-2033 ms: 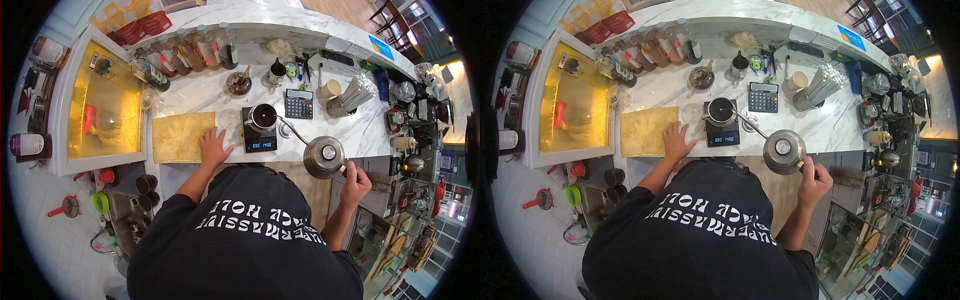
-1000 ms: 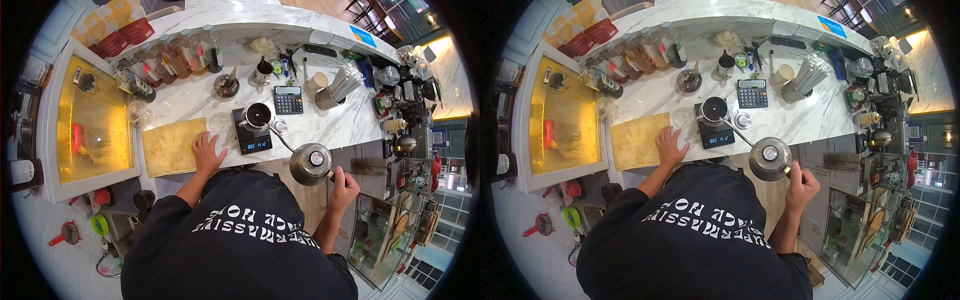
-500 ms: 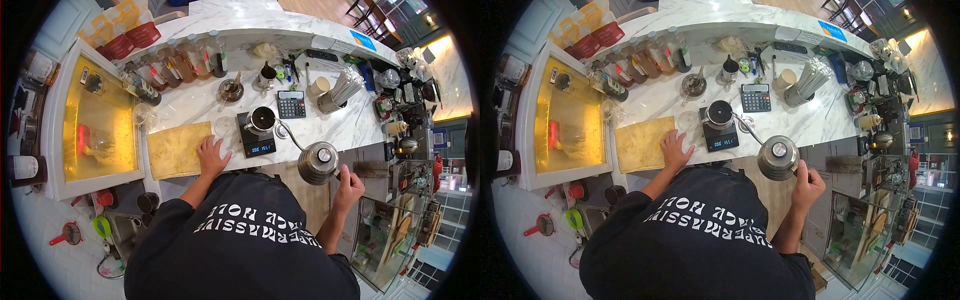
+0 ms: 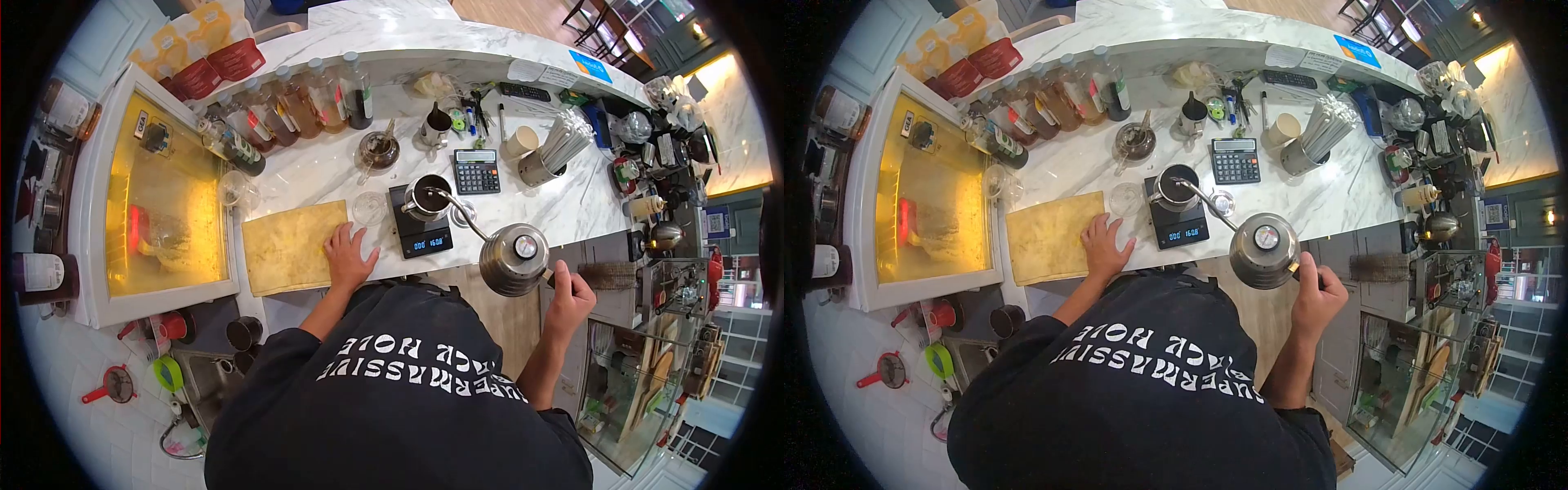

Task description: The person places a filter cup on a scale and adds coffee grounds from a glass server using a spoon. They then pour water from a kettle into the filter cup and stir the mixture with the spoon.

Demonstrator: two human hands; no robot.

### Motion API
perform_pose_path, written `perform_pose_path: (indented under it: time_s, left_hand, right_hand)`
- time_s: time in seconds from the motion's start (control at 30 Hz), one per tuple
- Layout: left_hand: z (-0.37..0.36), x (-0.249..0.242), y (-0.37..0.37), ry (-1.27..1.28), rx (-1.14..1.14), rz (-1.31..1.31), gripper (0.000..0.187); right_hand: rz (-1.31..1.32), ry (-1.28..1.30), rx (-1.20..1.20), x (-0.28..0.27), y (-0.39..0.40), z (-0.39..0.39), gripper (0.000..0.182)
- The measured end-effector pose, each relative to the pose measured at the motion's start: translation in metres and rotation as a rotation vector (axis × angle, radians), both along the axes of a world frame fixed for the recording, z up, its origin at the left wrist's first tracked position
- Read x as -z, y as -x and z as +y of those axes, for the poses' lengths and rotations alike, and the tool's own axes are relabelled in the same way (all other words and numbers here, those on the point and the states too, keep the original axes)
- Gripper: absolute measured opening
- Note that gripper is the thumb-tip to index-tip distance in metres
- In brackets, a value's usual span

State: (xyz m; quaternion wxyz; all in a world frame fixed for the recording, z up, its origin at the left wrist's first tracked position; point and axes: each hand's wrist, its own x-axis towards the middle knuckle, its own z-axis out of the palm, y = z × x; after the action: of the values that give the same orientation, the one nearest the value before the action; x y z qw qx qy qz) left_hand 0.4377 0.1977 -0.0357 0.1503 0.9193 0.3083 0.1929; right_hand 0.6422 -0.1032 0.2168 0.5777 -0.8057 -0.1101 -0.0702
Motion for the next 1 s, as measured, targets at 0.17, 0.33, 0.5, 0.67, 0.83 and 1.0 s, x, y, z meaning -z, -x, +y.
perform_pose_path:
  time_s: [0.17, 0.33, 0.5, 0.67, 0.83, 1.0]
  left_hand:
    - [0.001, -0.001, 0.000, 0.021, 0.004, 0.000, 0.054]
    - [0.000, -0.003, 0.000, 0.022, -0.004, 0.014, 0.055]
    - [0.000, -0.003, 0.000, 0.036, 0.013, -0.010, 0.057]
    - [0.000, -0.002, 0.000, 0.022, 0.008, -0.022, 0.057]
    - [0.002, 0.000, 0.000, 0.024, 0.009, -0.034, 0.055]
    - [0.002, 0.001, 0.000, 0.016, 0.007, -0.039, 0.054]
  right_hand:
    - [0.010, 0.044, 0.025, 0.001, -0.003, -0.008, 0.048]
    - [0.019, 0.101, 0.034, -0.001, -0.001, -0.007, 0.047]
    - [0.050, 0.061, 0.038, 0.004, -0.003, -0.006, 0.045]
    - [0.042, 0.014, 0.028, 0.007, -0.004, 0.000, 0.045]
    - [0.024, 0.019, 0.018, 0.004, -0.005, 0.002, 0.045]
    - [0.038, 0.014, 0.031, 0.008, -0.005, 0.001, 0.045]
